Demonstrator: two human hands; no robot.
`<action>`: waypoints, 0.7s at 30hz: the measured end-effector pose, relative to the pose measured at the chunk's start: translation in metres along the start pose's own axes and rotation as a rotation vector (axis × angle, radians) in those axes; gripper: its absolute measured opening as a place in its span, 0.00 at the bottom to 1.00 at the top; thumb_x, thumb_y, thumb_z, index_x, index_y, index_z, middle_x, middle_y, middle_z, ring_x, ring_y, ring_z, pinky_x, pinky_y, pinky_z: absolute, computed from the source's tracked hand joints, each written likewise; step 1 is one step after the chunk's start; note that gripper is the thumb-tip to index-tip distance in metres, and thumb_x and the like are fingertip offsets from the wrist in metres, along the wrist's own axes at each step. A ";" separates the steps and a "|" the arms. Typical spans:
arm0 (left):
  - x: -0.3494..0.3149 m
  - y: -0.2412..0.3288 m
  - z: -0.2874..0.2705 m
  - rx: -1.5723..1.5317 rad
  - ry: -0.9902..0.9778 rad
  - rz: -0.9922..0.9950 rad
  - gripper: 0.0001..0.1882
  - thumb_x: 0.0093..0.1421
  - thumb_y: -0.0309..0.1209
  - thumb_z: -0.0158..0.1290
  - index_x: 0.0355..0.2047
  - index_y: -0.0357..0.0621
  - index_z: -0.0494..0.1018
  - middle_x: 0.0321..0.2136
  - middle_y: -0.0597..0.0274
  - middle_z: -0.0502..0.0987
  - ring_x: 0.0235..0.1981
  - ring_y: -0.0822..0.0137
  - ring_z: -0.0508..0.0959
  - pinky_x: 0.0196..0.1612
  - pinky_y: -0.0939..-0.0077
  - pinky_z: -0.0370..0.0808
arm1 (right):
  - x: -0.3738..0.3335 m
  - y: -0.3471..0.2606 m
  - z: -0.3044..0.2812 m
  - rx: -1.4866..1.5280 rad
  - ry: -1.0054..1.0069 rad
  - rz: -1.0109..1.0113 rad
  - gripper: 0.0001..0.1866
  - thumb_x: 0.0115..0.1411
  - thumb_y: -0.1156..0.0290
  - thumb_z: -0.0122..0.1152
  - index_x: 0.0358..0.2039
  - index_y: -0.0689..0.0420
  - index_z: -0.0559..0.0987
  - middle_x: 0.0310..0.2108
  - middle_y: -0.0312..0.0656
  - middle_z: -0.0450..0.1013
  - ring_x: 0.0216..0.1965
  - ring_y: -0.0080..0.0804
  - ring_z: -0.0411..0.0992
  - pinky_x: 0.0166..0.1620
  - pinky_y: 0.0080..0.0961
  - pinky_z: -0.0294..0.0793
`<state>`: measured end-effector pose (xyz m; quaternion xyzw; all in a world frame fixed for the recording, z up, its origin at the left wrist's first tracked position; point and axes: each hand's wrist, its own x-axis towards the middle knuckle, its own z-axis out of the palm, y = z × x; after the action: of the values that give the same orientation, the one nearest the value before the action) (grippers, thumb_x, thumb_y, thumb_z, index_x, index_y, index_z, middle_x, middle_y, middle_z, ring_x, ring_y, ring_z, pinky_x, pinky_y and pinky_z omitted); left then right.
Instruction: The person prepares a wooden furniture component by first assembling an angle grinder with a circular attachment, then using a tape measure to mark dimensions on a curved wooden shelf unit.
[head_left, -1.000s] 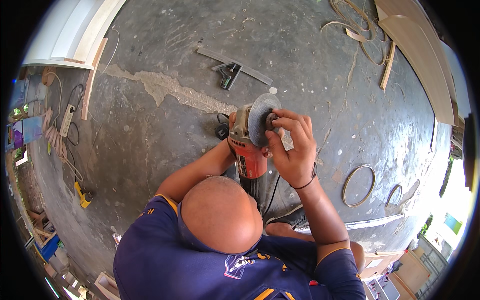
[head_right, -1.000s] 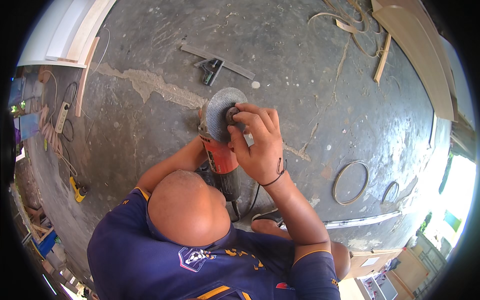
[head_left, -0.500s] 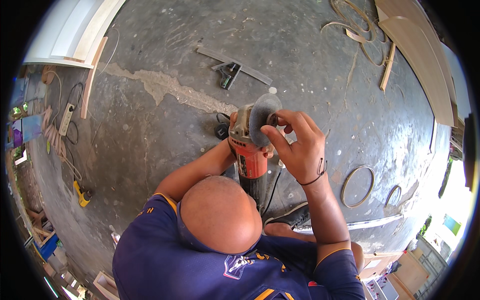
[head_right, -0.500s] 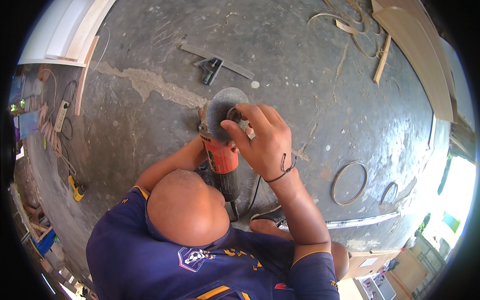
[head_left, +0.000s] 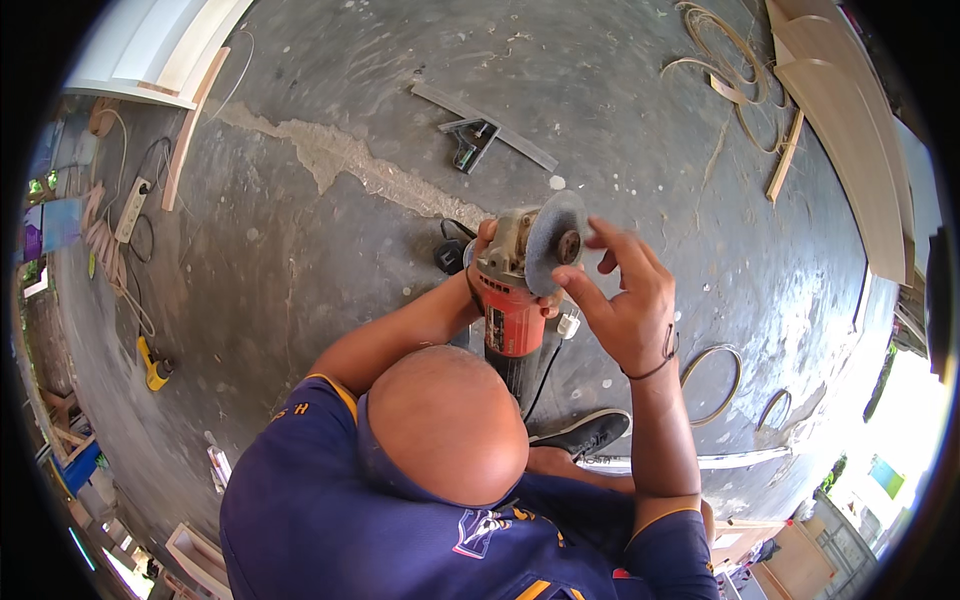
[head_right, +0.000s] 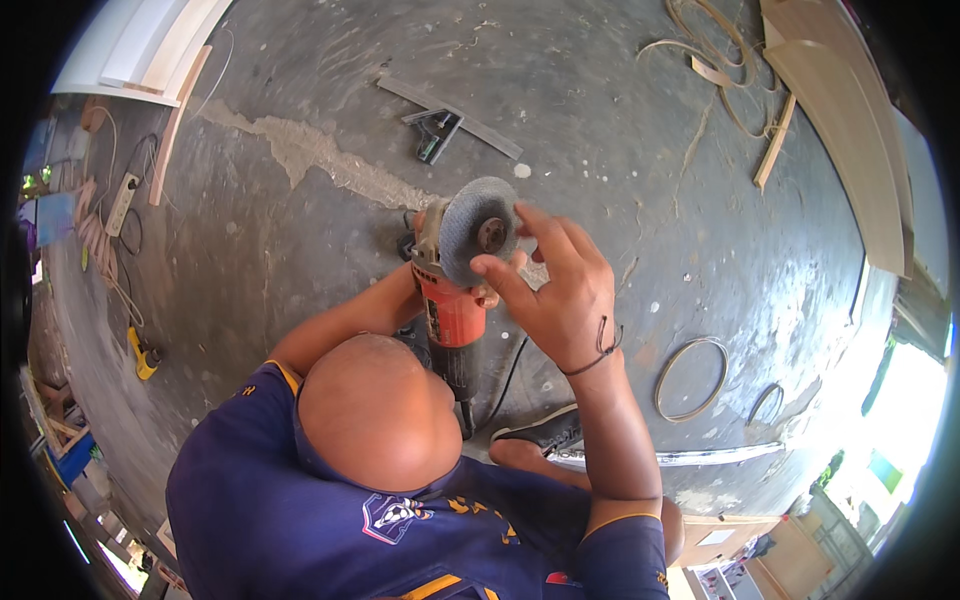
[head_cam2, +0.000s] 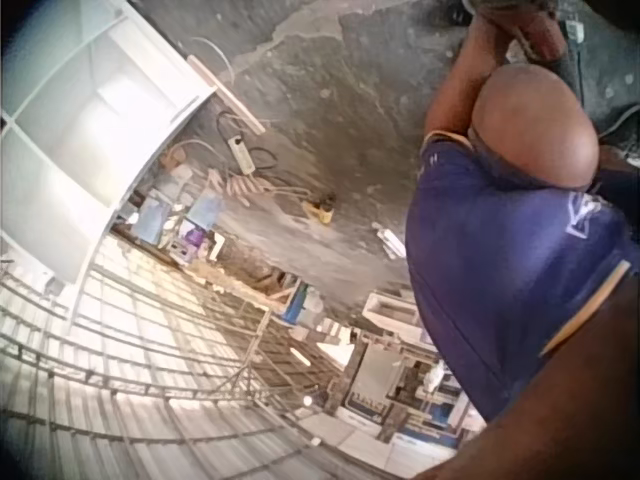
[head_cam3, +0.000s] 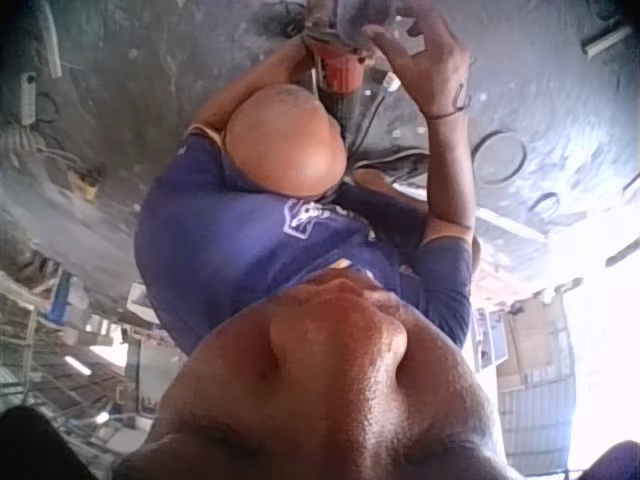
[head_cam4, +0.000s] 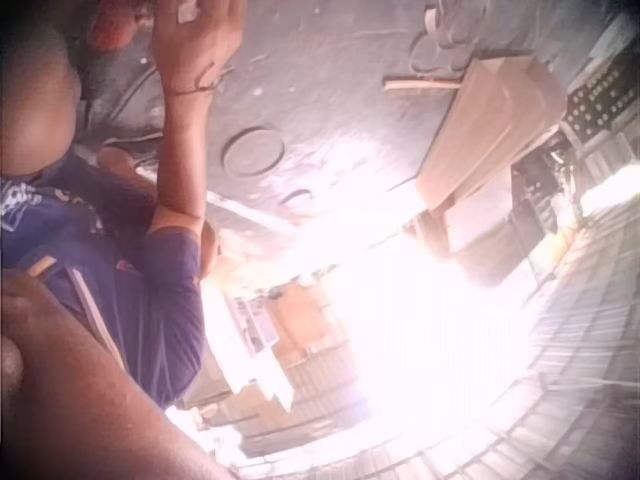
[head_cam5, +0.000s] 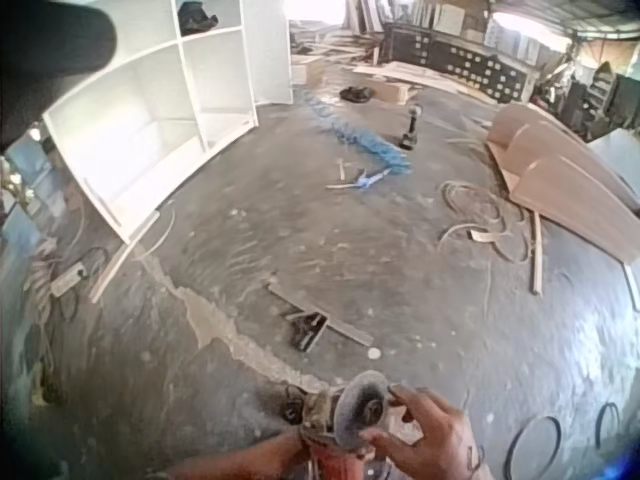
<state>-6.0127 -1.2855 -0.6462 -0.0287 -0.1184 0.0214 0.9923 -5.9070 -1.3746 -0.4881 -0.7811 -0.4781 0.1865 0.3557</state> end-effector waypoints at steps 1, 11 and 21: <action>0.002 -0.001 0.003 -0.021 0.000 -0.011 0.42 0.50 0.67 0.40 0.51 0.43 0.61 0.39 0.48 0.70 0.25 0.56 0.74 0.30 0.58 0.72 | 0.001 -0.001 -0.001 0.003 0.038 -0.059 0.18 0.45 0.72 0.67 0.38 0.61 0.77 0.29 0.42 0.73 0.28 0.31 0.71 0.32 0.24 0.70; -0.002 -0.001 -0.009 -0.040 0.059 -0.009 0.42 0.48 0.66 0.42 0.49 0.41 0.62 0.34 0.49 0.72 0.27 0.52 0.75 0.29 0.57 0.72 | 0.001 0.002 -0.005 -0.092 0.013 -0.119 0.17 0.46 0.72 0.64 0.39 0.61 0.75 0.26 0.43 0.72 0.28 0.40 0.71 0.31 0.29 0.70; 0.002 0.002 -0.008 -0.002 -0.083 -0.031 0.42 0.48 0.67 0.41 0.50 0.43 0.63 0.39 0.43 0.69 0.28 0.55 0.74 0.31 0.58 0.71 | -0.006 -0.007 -0.014 0.016 -0.140 0.064 0.12 0.47 0.74 0.59 0.34 0.60 0.76 0.16 0.42 0.70 0.16 0.35 0.69 0.22 0.27 0.67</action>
<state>-6.0089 -1.2835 -0.6536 -0.0267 -0.1597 0.0071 0.9868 -5.9049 -1.3829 -0.4739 -0.7782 -0.4750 0.2556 0.3216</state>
